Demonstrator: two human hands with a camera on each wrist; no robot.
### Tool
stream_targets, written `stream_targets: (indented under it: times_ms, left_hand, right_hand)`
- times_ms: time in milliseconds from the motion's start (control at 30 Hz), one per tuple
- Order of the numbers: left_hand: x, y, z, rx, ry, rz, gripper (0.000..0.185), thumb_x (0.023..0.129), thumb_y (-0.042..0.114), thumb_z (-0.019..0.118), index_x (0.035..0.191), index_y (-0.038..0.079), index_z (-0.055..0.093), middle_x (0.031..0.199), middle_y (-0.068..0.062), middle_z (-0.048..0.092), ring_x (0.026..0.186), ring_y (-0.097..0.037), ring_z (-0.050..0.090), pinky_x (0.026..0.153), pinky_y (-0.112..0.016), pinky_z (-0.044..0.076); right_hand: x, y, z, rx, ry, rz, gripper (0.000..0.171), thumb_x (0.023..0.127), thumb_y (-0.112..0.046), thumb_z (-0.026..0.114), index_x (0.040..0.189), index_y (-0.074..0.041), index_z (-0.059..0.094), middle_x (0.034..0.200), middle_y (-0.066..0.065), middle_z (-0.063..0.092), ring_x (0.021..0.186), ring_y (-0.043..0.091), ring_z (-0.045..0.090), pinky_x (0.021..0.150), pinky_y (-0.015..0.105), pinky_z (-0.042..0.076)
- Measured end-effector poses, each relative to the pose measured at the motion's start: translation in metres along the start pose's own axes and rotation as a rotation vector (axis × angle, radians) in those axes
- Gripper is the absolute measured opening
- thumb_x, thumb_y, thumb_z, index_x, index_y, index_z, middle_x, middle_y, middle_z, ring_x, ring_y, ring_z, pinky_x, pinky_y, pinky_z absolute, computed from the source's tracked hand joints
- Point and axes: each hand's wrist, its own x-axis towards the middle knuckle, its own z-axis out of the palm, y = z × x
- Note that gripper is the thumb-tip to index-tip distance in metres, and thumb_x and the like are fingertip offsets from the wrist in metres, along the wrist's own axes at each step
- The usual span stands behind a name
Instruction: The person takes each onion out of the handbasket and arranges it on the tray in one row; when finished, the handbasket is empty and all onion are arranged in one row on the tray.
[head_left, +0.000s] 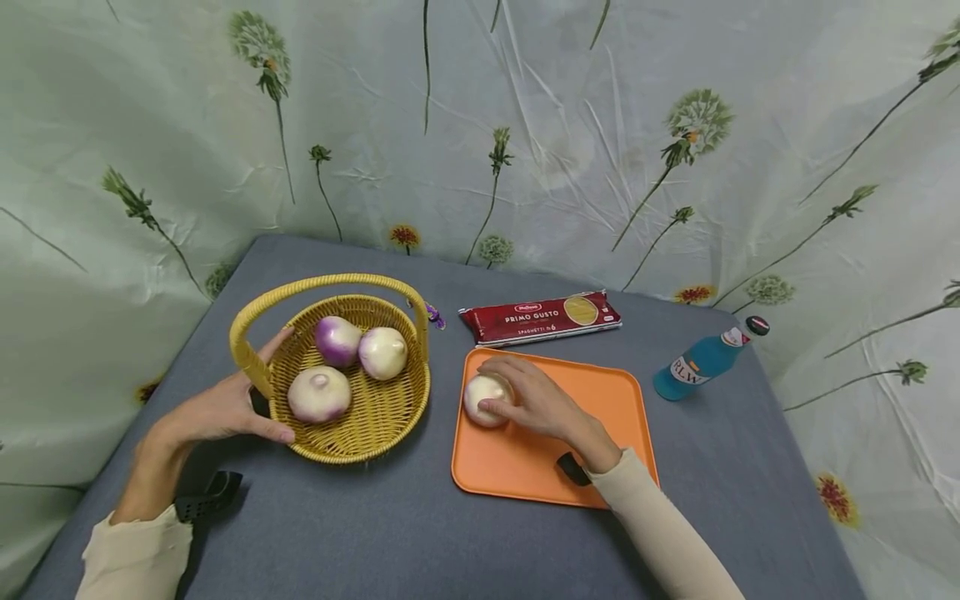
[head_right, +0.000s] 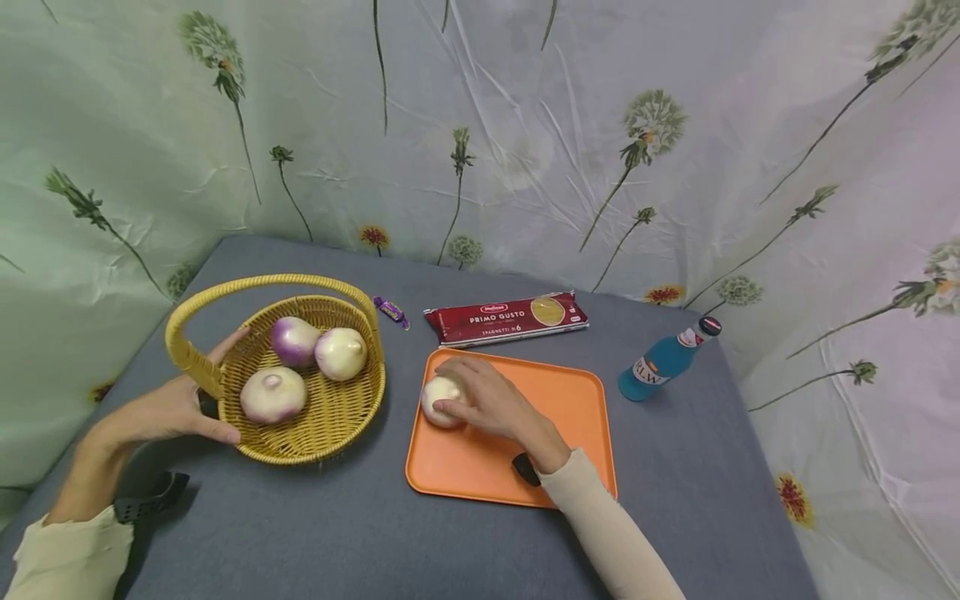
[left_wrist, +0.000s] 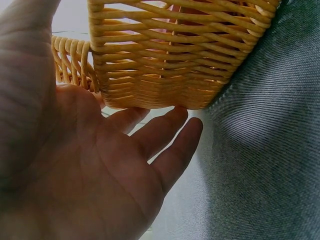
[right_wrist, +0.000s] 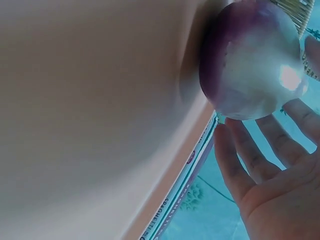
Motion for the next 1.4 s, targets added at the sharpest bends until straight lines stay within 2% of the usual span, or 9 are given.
stream_targets:
  times_ms: [367, 667, 867, 1033, 1400]
  left_hand:
    - [-0.001, 0.0, 0.001, -0.002, 0.006, -0.029, 0.136, 0.071, 0.009, 0.089, 0.161, 0.029, -0.011, 0.168, -0.016, -0.005, 0.148, -0.038, 0.011, 0.096, 0.002, 0.017]
    - [0.003, 0.0, 0.002, -0.002, 0.012, -0.026, 0.135, 0.072, 0.01, 0.089, 0.161, 0.03, -0.011, 0.168, -0.017, -0.003, 0.148, -0.038, 0.008, 0.096, 0.002, 0.016]
    - [0.0, -0.004, 0.002, -0.01, 0.01, -0.016, 0.135, 0.072, 0.008, 0.089, 0.161, 0.03, -0.01, 0.168, -0.016, -0.004, 0.148, -0.037, 0.009, 0.096, 0.001, 0.017]
    - [-0.002, -0.004, 0.001, -0.017, 0.007, -0.014, 0.135, 0.072, 0.008, 0.089, 0.161, 0.03, -0.01, 0.168, -0.014, -0.005, 0.148, -0.035, 0.011, 0.096, 0.001, 0.018]
    - [-0.002, -0.002, 0.001, -0.011, 0.01, -0.025, 0.135, 0.072, 0.008, 0.089, 0.161, 0.031, -0.01, 0.168, -0.014, -0.005, 0.145, -0.044, 0.012, 0.095, 0.001, 0.019]
  right_hand:
    - [0.004, -0.012, -0.006, 0.001, 0.042, -0.049, 0.046, 0.095, -0.033, 0.07, 0.133, -0.01, 0.062, 0.138, 0.005, 0.058, 0.129, 0.022, 0.05, 0.107, 0.045, 0.042]
    - [0.013, -0.032, -0.017, 0.008, -0.004, -0.096, 0.043, 0.096, -0.034, 0.068, 0.135, -0.016, 0.061, 0.14, 0.001, 0.056, 0.135, 0.019, 0.046, 0.111, 0.043, 0.039]
    - [0.024, -0.048, -0.021, 0.027, -0.063, -0.154, 0.046, 0.097, -0.033, 0.068, 0.137, -0.012, 0.059, 0.14, 0.0, 0.057, 0.133, 0.016, 0.047, 0.112, 0.041, 0.039]
    - [0.035, -0.059, -0.017, 0.022, -0.1, -0.209, 0.044, 0.098, -0.031, 0.066, 0.136, -0.011, 0.06, 0.14, 0.002, 0.058, 0.132, 0.017, 0.049, 0.111, 0.04, 0.039]
    - [0.06, -0.086, -0.006, 0.017, -0.129, -0.318, 0.045, 0.097, -0.03, 0.067, 0.137, -0.01, 0.059, 0.14, 0.005, 0.057, 0.132, 0.019, 0.049, 0.112, 0.034, 0.038]
